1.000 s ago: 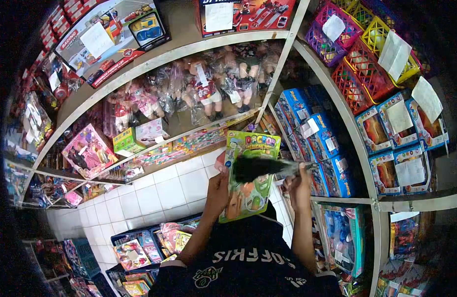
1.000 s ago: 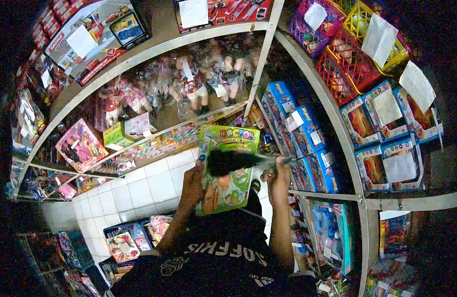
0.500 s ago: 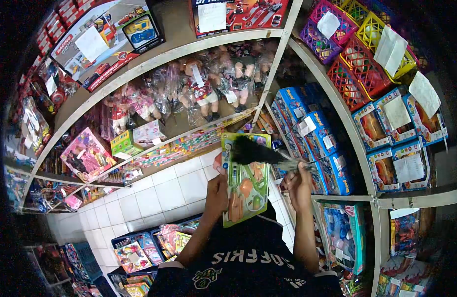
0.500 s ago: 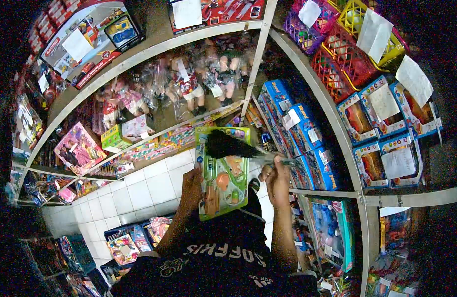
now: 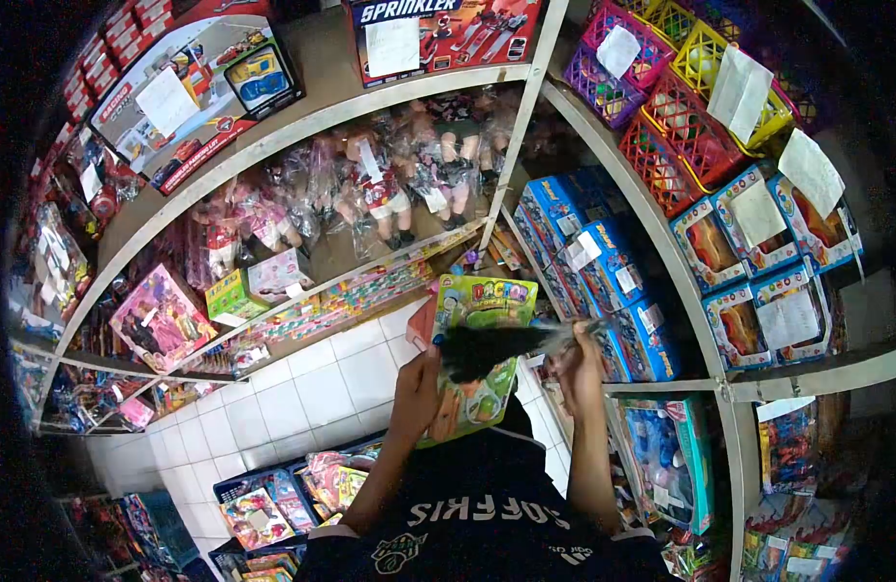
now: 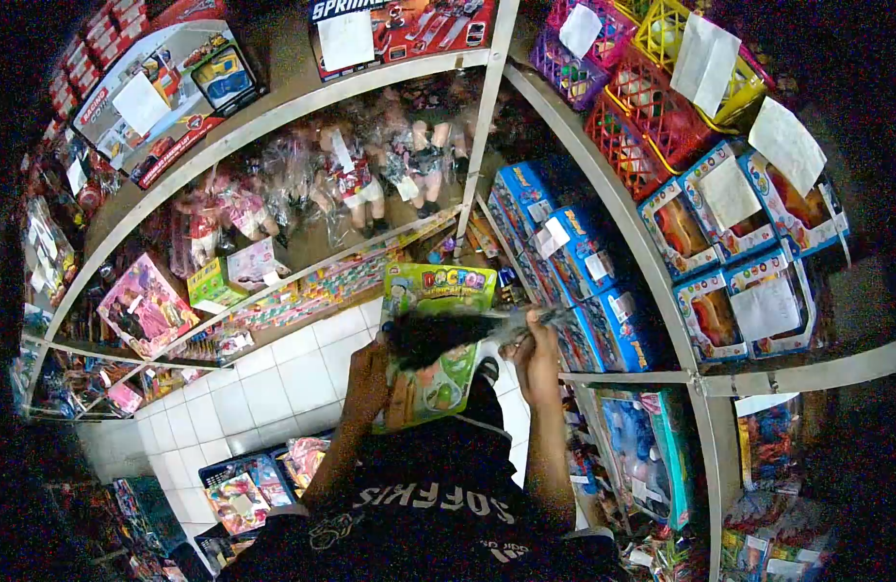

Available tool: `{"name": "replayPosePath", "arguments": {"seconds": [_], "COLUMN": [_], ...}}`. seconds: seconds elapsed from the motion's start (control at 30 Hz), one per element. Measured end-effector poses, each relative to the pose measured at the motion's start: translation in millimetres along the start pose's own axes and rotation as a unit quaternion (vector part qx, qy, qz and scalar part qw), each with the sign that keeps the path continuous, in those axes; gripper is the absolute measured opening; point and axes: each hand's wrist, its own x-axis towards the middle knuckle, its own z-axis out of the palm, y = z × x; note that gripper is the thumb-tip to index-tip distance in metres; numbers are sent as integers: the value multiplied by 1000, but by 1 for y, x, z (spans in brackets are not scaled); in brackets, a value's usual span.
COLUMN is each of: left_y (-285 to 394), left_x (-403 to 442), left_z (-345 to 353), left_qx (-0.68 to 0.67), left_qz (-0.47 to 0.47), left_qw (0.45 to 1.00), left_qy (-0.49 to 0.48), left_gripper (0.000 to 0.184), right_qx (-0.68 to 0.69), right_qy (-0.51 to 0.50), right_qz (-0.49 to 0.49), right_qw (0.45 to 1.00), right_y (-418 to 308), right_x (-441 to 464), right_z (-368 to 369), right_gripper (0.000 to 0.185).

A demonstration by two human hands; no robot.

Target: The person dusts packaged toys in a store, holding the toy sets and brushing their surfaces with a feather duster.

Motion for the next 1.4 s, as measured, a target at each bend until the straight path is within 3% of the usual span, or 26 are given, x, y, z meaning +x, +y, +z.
{"name": "replayPosePath", "arguments": {"seconds": [0.07,0.17,0.27,0.33,0.43,0.6,0.77,0.93,0.97,1.0,1.03,1.1,1.13,1.17,1.23,1.27,1.4], "left_y": [-10,0,8,5,12,19,7,-1,-3,-11,-17,-24,-26,-30,-17,-10,-4], "left_x": [-2,-7,-11,-13,-17,-21,-23,-20,-20,-19,-20,-20,-19,-16,-13,-14,-14], "left_z": [1,2,1,0,-1,1,-5,-8,-6,-20,-18,-13,-15,-19,-17,-12,-6], "left_qx": [19,-21,-22,-63,-37,-34,-26,-56,-81,-128,-127,19,19,-41,-100,-125,-158], "left_qz": [14,-25,-3,-42,-41,-17,-37,-72,-83,-180,-181,-117,-116,-174,-231,-191,-169], "left_qw": [1000,999,1000,997,998,999,998,989,983,973,973,984,984,975,958,961,955], "left_qy": [-1,-16,-7,-11,2,28,38,115,145,66,65,133,132,135,136,158,187], "left_gripper": [48,48,48,44,44,49,56,55,55,54,54,62,62,67,72,54,53], "right_qx": [-9,54,60,61,-24,43,-32,-163,-101,-39,21,30,37,-16,-57,-78,-25], "right_qy": [4,105,102,115,72,91,70,109,106,102,179,183,186,109,150,171,196], "right_qz": [-6,-42,-40,-45,-10,2,-45,-10,-33,-56,-86,-62,-38,-39,-20,-11,-78], "right_qw": [1000,992,992,990,997,995,996,981,989,992,980,981,981,993,987,982,977], "right_y": [2,8,14,13,0,8,-3,7,9,11,15,10,5,8,7,6,0], "right_x": [1,16,25,22,6,12,1,-19,-19,-18,-12,-15,-16,-15,-21,-21,-22], "right_z": [-1,-17,-46,-40,-20,-39,-26,-40,-44,-48,-52,-61,-66,-85,-88,-89,-70], "right_gripper": [31,29,28,27,28,32,31,28,27,25,24,24,24,29,29,29,32]}}
